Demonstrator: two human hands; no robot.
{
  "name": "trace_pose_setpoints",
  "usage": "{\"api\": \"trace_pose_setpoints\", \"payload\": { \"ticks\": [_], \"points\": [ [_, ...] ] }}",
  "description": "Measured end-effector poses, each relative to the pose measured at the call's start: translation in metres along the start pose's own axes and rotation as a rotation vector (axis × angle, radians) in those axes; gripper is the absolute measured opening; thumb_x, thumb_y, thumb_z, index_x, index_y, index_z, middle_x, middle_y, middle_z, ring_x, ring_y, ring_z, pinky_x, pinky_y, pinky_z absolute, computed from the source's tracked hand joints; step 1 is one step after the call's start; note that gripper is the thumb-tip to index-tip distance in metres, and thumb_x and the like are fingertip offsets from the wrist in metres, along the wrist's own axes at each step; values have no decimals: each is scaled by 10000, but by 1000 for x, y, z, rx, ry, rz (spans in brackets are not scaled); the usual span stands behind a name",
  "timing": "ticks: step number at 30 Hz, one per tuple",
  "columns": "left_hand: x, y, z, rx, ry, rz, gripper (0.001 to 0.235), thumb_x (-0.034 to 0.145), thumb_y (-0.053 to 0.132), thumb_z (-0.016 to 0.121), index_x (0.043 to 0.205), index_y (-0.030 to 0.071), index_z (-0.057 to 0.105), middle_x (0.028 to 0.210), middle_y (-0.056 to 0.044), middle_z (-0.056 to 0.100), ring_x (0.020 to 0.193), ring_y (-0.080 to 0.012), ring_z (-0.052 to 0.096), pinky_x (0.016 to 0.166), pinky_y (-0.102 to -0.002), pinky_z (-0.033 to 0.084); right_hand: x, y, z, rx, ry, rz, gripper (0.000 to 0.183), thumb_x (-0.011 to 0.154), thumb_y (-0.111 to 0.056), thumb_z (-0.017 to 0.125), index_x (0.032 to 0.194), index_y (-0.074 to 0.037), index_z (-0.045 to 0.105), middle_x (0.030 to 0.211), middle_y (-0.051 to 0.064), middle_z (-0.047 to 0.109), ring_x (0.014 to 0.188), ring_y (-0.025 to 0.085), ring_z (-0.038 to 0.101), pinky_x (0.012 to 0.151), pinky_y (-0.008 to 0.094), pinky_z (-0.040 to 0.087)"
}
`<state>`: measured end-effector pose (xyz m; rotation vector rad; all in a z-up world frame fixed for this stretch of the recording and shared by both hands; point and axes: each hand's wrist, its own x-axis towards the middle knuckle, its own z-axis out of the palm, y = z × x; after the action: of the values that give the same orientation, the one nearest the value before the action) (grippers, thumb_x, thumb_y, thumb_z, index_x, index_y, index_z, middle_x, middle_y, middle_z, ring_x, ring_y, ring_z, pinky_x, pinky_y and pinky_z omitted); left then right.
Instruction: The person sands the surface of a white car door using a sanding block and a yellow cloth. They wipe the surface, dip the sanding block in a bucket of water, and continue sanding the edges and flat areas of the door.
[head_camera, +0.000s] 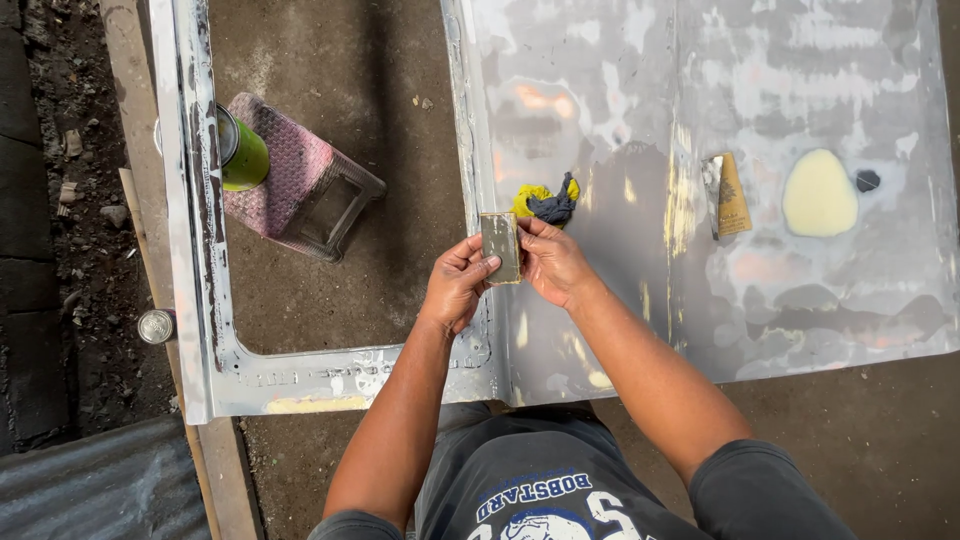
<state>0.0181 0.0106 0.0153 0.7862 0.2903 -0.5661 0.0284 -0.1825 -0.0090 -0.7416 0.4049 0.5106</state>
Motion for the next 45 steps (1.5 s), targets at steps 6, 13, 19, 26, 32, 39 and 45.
{"api": "trace_pose_setpoints", "payload": {
  "ticks": [6,13,19,26,32,39,45],
  "points": [
    [4,-11,-9,58,-39,56,328,939,-67,700,1262,-26,659,1042,-70,728,900,-112,680,788,-288,573,3,8,-9,-158,128,-77,182,1010,-88,589,1176,-152,631,1104,-8,690,996,140,670,838,387,563],
    [13,-22,-17,235,93,117,300,921,-55,695,1218,-15,672,1014,-68,734,854,-104,675,794,-283,591,-17,-12,33,-112,134,0,255,1033,-280,527,1151,-107,672,1083,24,741,929,154,691,778,332,556],
    [-4,-28,-10,216,194,22,330,895,24,698,1216,74,635,992,25,706,817,-62,645,683,-257,512,-4,18,3,-376,136,-28,212,991,-169,675,1181,-79,700,1045,-4,739,920,100,682,803,325,564],
    [28,-62,-40,656,505,361,357,919,64,700,1274,38,712,1051,-85,734,907,-190,697,813,-333,560,3,2,9,-1464,451,-468,580,877,-340,785,1389,-139,602,1413,127,545,1236,312,532,1023,470,471],
    [55,-89,-27,1268,660,408,443,887,147,683,1327,97,675,1080,-146,656,1007,-344,656,891,-434,527,30,-1,-36,-2022,283,-560,607,958,-372,659,1524,-240,484,1609,136,349,1462,421,291,1170,608,224],
    [24,-107,-20,1500,563,342,442,953,240,665,1361,75,632,1114,-145,615,1043,-348,601,881,-475,471,50,-10,-63,-2010,204,-661,539,1035,-339,598,1554,-275,469,1638,74,363,1506,346,336,1258,568,225],
    [92,-86,-15,1494,652,468,440,984,221,619,1402,82,616,1101,-151,600,1038,-345,589,905,-460,493,55,-9,-67,-1985,233,-658,601,1010,-331,617,1567,-206,433,1638,107,352,1502,367,327,1253,571,207]
  ]
}}
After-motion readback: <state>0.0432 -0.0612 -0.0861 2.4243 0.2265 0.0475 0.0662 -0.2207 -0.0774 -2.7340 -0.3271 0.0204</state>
